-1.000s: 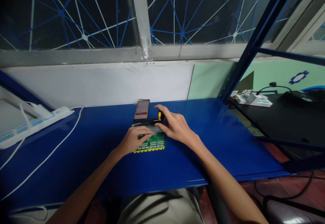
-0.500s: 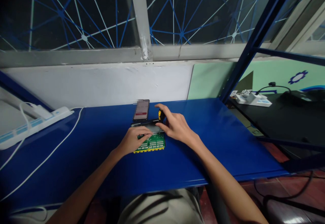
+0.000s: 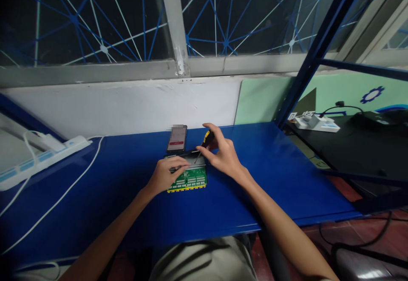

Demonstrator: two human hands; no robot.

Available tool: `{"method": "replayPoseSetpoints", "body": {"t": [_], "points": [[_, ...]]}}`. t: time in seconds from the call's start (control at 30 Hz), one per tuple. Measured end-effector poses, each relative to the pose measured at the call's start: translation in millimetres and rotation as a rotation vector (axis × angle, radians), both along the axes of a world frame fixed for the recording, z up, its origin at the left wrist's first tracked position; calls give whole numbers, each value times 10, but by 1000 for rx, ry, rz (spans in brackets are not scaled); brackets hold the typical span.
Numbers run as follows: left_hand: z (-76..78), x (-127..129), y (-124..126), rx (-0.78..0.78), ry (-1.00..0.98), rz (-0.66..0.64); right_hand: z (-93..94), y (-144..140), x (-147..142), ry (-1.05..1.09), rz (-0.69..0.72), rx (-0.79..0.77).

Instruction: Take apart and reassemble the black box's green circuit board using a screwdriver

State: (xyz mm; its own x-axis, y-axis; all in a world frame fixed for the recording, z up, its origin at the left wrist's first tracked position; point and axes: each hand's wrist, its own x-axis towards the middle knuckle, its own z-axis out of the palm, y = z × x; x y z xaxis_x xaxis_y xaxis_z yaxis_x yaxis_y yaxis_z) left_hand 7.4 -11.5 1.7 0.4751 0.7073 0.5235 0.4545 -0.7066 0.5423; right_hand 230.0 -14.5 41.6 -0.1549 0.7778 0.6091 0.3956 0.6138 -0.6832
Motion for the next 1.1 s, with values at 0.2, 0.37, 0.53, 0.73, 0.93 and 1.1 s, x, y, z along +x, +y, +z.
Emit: {"method": "replayPoseSetpoints", "body": {"t": [0.2,0.37,0.53,0.73,0.93,1.1], "points": [[-4,10,-14,36,-36,40,-24,-29,-72,146,3,-31],[-34,17,-17,48,-27,43,-42,-54,-113,180,42,-37],[-61,15,-8,74,-24,36,-54,-60,-135,161,48,-46],[-85,6,-2,78,-29,15,-60,-62,-136,131,48,-34],[-93,2,-4,91,10,21,-70,-72,-144,114,54,-12],[-90,5,-8,101,8,18,-74,-69,-144,103,61,-16]]}}
